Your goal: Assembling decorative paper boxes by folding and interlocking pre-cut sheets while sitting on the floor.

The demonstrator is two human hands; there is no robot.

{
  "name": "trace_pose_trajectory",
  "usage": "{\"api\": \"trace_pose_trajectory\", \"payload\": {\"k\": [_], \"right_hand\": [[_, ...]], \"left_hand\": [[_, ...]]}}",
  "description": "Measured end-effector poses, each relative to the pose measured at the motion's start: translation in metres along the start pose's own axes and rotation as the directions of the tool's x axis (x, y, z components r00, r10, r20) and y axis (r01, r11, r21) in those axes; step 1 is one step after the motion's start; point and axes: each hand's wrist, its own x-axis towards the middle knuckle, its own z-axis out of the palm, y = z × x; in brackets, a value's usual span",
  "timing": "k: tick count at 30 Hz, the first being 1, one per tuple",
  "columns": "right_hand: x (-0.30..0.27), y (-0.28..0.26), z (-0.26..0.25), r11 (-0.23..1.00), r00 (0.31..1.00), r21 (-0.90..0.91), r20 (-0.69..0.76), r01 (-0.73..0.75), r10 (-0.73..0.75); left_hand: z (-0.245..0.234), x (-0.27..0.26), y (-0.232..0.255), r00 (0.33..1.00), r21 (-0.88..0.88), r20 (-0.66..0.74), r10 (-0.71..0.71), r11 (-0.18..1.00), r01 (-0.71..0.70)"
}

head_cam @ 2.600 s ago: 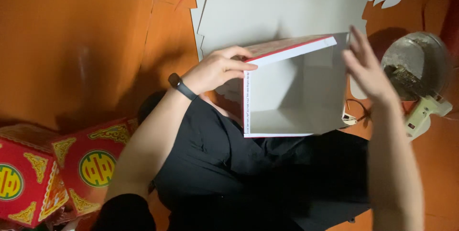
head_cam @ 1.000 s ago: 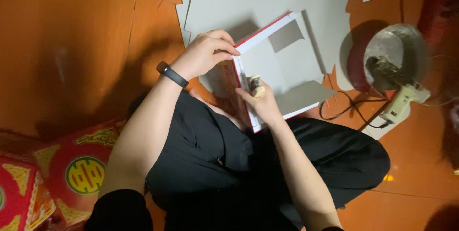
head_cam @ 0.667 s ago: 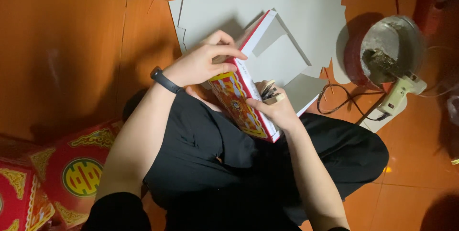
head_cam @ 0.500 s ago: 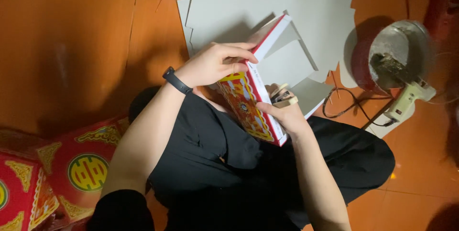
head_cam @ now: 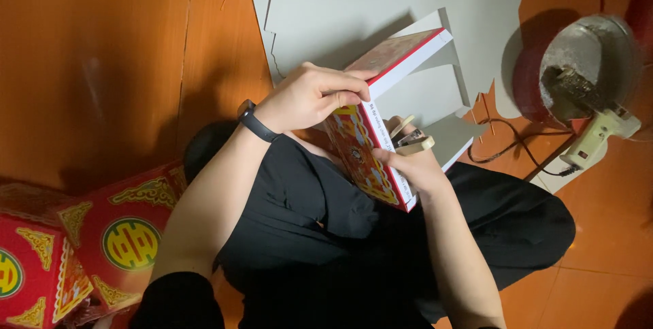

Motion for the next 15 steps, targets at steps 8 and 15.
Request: {"api": "trace_pose_trajectory", "payload": {"k": [8, 15], "right_hand": [[0.020, 0.011, -0.016, 0.895, 0.984, 0.447, 0.160, -0.007, -0.072], [0.035, 0.037, -0.028, 0.897, 0.970, 0.426, 0.243, -0.119, 0.013]], "left_hand": [[0.004, 0.003, 0.004, 0.999, 0.001, -0.019, 0.030, 1.000, -0.030], [0.007, 0.003, 0.004, 0.998, 0.004, -0.017, 0.057, 0.998, -0.057]]}}
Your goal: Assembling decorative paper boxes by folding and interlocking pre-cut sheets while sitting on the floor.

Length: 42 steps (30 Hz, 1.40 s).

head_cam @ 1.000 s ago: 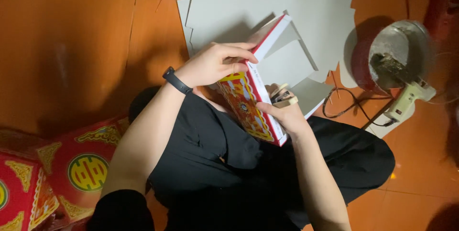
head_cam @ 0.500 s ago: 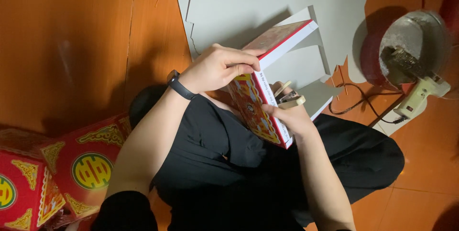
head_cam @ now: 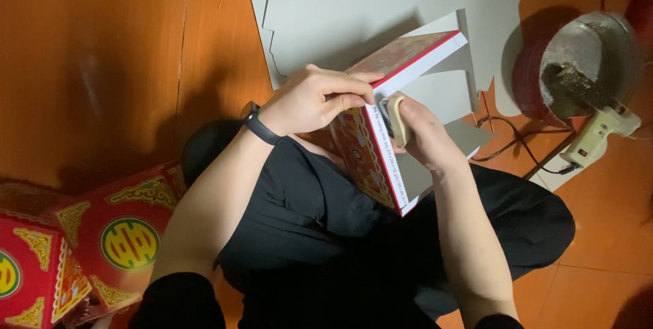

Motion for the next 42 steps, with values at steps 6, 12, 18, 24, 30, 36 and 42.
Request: {"api": "trace_pose_trajectory", "payload": {"k": [6, 12, 18, 24, 30, 36, 42], "right_hand": [[0.007, 0.005, 0.008, 0.994, 0.980, 0.033, -0.169, 0.109, -0.102], [0.003, -0.005, 0.030, 0.985, 0.976, -0.014, -0.133, 0.172, -0.172], [0.001, -0.015, 0.050, 0.962, 0.946, -0.019, -0.175, 0.273, -0.272], [-0.010, 0.011, 0.035, 0.957, 0.934, -0.067, -0.209, 0.281, -0.289], [-0.027, 0.012, 0.042, 0.951, 0.994, -0.290, 0.072, 0.105, -0.088], [-0.032, -0.005, 0.092, 0.843, 0.973, -0.534, 0.222, 0.062, 0.069], [-0.046, -0.019, 0.069, 0.874, 0.986, -0.483, 0.167, 0.064, 0.019]], "left_hand": [[0.002, -0.003, 0.003, 0.998, -0.036, -0.014, -0.058, 0.998, 0.057], [0.006, -0.009, 0.001, 0.985, -0.171, 0.003, -0.175, 0.970, 0.172], [0.008, -0.009, 0.006, 0.978, -0.155, 0.042, -0.203, 0.966, 0.208], [-0.002, -0.007, 0.020, 0.980, -0.192, 0.127, -0.153, 0.966, 0.175], [-0.010, -0.004, 0.019, 0.988, -0.131, 0.002, -0.152, 0.980, 0.151], [0.004, 0.019, 0.067, 0.997, 0.457, 0.042, -0.058, 0.889, 0.032], [-0.002, 0.028, 0.046, 0.991, 0.570, 0.012, -0.131, 0.816, 0.100]]}}
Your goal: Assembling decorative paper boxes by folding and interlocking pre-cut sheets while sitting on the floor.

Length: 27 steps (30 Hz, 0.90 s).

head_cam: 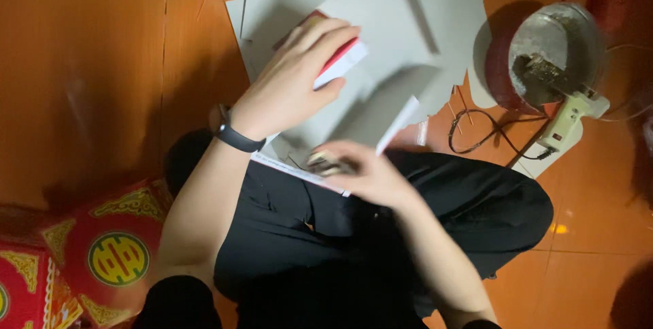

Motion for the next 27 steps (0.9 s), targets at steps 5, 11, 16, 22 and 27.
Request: {"api": "trace_pose_trajectory", "payload": {"k": [5, 11, 16, 22, 27], "right_hand": [[-0.036, 0.010, -0.104, 0.993, 0.717, 0.115, -0.694, 0.021, 0.065], [-0.042, 0.137, -0.183, 0.807, 0.770, -0.430, -0.636, -0.404, 0.047], [0.021, 0.036, -0.131, 0.974, 0.689, 0.055, -0.698, -0.219, 0.194], [0.038, 0.043, -0.141, 0.992, 0.640, 0.081, -0.769, 0.096, 0.001], [0.014, 0.060, -0.150, 0.977, 0.464, -0.198, -0.860, 0.079, -0.212]], "left_hand": [[-0.011, -0.014, -0.026, 0.985, -0.056, -0.076, -0.156, 0.987, 0.152], [0.017, -0.029, -0.085, 0.920, 0.058, -0.216, -0.327, 0.936, 0.347], [0.017, -0.023, -0.058, 0.875, -0.060, -0.403, -0.268, 0.962, 0.267], [0.060, -0.023, -0.043, 0.849, -0.167, -0.502, -0.162, 0.982, 0.088], [0.070, -0.021, -0.032, 0.927, -0.328, -0.346, -0.146, 0.944, 0.026]]}}
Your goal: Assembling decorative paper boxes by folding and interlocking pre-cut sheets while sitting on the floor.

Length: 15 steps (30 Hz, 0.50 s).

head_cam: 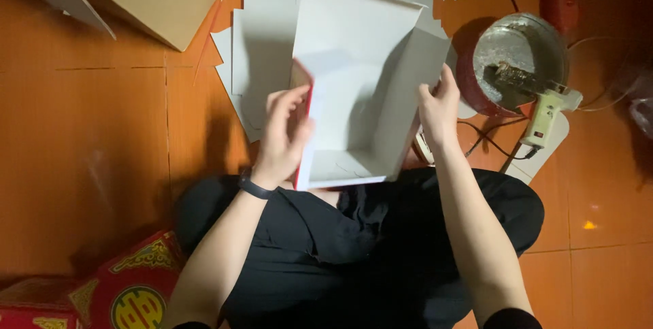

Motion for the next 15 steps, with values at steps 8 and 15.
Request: {"api": "trace_pose_trajectory", "payload": {"k": [8, 15], "right_hand": [[-0.034, -0.034, -0.017, 0.999, 0.994, 0.020, 0.108, -0.032, 0.030], [-0.023, -0.078, -0.011, 0.981, 0.920, -0.129, 0.347, -0.144, 0.181]], "left_hand": [[-0.017, 0.023, -0.050, 0.899, -0.335, -0.116, -0.421, 0.869, 0.364], [-0.024, 0.050, -0.069, 0.934, -0.379, 0.058, -0.352, 0.858, 0.347]]}}
